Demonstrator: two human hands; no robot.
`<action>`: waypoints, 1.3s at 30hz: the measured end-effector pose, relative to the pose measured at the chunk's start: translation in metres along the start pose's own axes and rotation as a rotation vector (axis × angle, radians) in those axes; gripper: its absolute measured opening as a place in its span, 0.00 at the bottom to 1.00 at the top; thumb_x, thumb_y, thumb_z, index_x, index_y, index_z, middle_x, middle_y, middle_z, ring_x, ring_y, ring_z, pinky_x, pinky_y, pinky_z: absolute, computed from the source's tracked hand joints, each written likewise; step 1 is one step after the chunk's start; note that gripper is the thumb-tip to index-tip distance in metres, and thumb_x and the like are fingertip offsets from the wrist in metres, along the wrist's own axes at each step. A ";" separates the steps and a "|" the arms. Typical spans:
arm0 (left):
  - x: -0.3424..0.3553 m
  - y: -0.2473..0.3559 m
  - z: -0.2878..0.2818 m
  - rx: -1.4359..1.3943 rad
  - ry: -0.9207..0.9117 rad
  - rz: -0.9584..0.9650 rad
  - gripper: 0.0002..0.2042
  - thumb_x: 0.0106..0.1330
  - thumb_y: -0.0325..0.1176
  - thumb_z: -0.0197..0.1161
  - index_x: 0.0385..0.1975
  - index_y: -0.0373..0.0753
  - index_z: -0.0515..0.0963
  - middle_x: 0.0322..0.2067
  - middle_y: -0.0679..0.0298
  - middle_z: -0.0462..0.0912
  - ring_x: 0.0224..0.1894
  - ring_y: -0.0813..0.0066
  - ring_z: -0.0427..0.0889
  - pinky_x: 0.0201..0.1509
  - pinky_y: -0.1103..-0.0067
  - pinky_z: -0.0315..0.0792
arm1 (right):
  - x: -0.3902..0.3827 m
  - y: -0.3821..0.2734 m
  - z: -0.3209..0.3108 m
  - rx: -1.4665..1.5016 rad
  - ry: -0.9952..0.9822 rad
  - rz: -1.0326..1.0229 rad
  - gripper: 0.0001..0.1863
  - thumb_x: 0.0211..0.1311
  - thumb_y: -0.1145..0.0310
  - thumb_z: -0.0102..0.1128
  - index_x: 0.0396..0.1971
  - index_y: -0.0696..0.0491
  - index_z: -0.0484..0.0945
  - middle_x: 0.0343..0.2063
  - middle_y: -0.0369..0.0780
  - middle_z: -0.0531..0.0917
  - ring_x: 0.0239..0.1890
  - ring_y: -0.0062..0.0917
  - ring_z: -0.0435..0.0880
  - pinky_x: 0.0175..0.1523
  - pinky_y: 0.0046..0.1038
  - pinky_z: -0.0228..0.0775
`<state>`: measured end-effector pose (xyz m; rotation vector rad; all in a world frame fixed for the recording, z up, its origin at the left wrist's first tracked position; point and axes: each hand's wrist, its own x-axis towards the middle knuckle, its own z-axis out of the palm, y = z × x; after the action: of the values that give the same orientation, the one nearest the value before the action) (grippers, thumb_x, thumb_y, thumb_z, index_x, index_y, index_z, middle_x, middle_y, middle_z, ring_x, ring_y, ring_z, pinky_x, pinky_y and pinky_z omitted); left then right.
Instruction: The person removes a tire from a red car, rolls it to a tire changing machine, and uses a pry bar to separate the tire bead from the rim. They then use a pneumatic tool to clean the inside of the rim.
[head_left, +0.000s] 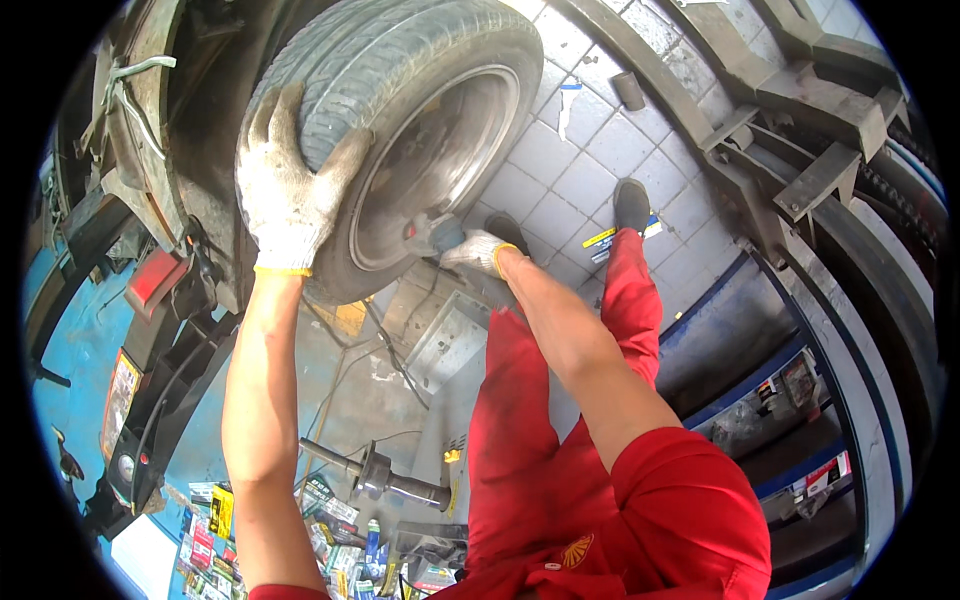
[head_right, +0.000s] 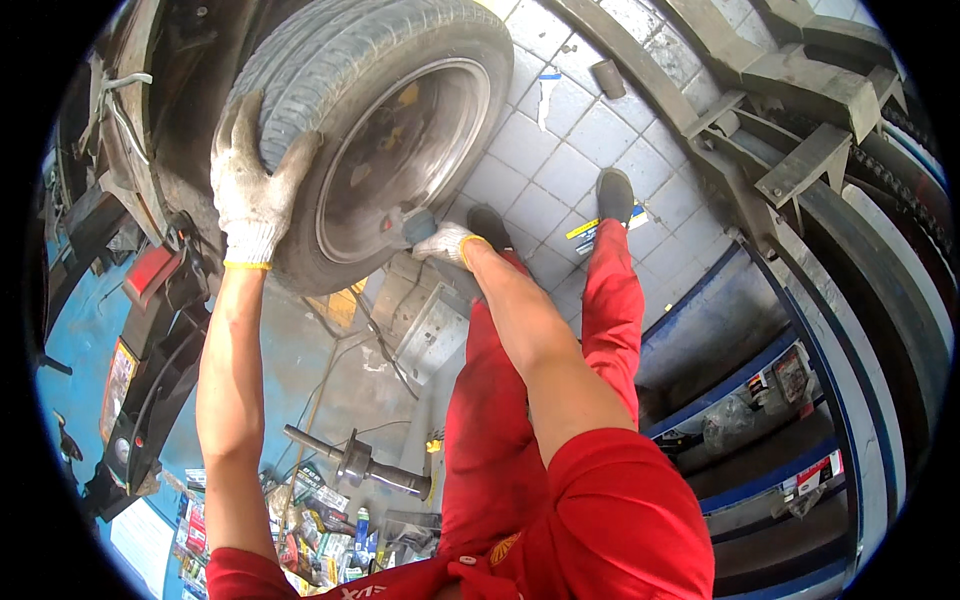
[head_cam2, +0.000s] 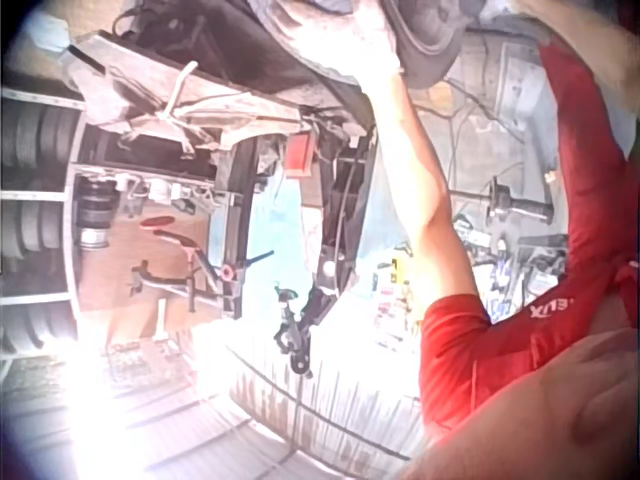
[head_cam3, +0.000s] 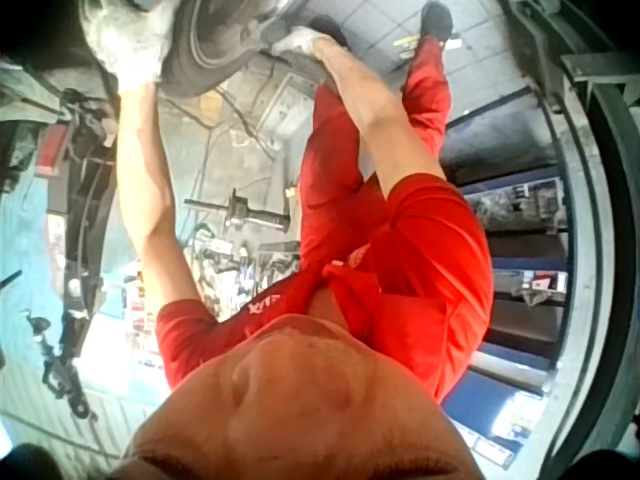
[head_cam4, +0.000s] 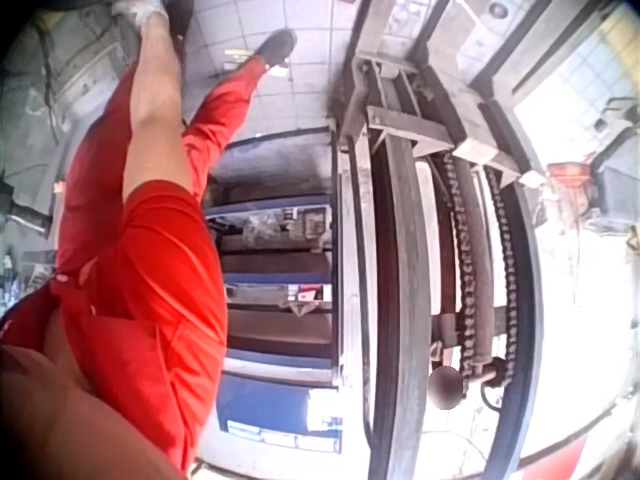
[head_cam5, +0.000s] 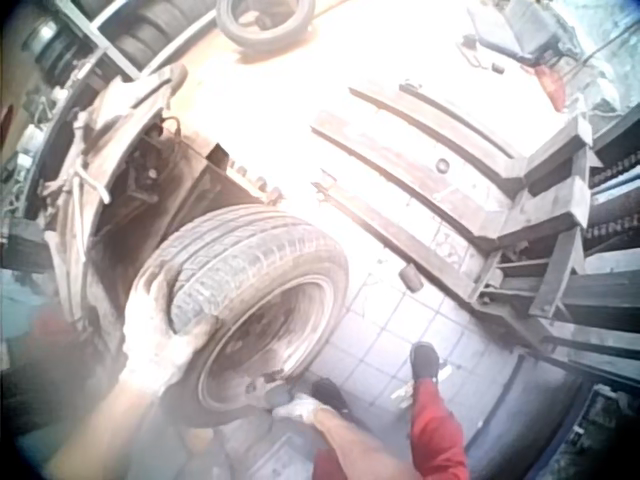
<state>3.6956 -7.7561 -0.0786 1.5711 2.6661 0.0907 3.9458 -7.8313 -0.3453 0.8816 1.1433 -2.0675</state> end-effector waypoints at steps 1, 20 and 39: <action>-0.003 -0.002 -0.001 -0.007 0.003 -0.004 0.39 0.56 0.51 0.78 0.66 0.35 0.77 0.65 0.43 0.78 0.69 0.43 0.74 0.74 0.57 0.67 | -0.013 -0.006 0.004 0.015 -0.016 0.019 0.37 0.47 0.48 0.76 0.52 0.61 0.86 0.47 0.46 0.90 0.49 0.35 0.86 0.57 0.36 0.76; -0.019 -0.006 0.004 -0.018 -0.002 0.022 0.40 0.56 0.49 0.80 0.68 0.37 0.76 0.67 0.42 0.75 0.71 0.43 0.72 0.76 0.57 0.66 | -0.033 0.009 0.027 0.231 -0.001 -0.019 0.28 0.52 0.51 0.75 0.46 0.58 0.87 0.40 0.41 0.89 0.42 0.29 0.84 0.52 0.35 0.74; -0.036 -0.025 0.002 -0.090 0.005 0.047 0.40 0.54 0.46 0.81 0.67 0.37 0.76 0.66 0.42 0.76 0.70 0.44 0.74 0.76 0.58 0.66 | -0.011 0.018 0.033 0.165 0.061 -0.070 0.26 0.52 0.50 0.74 0.46 0.54 0.87 0.39 0.39 0.89 0.41 0.29 0.84 0.49 0.36 0.75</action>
<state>3.6913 -7.7997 -0.0821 1.6083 2.5895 0.2130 3.9574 -7.8659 -0.3317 1.0012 1.0601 -2.2312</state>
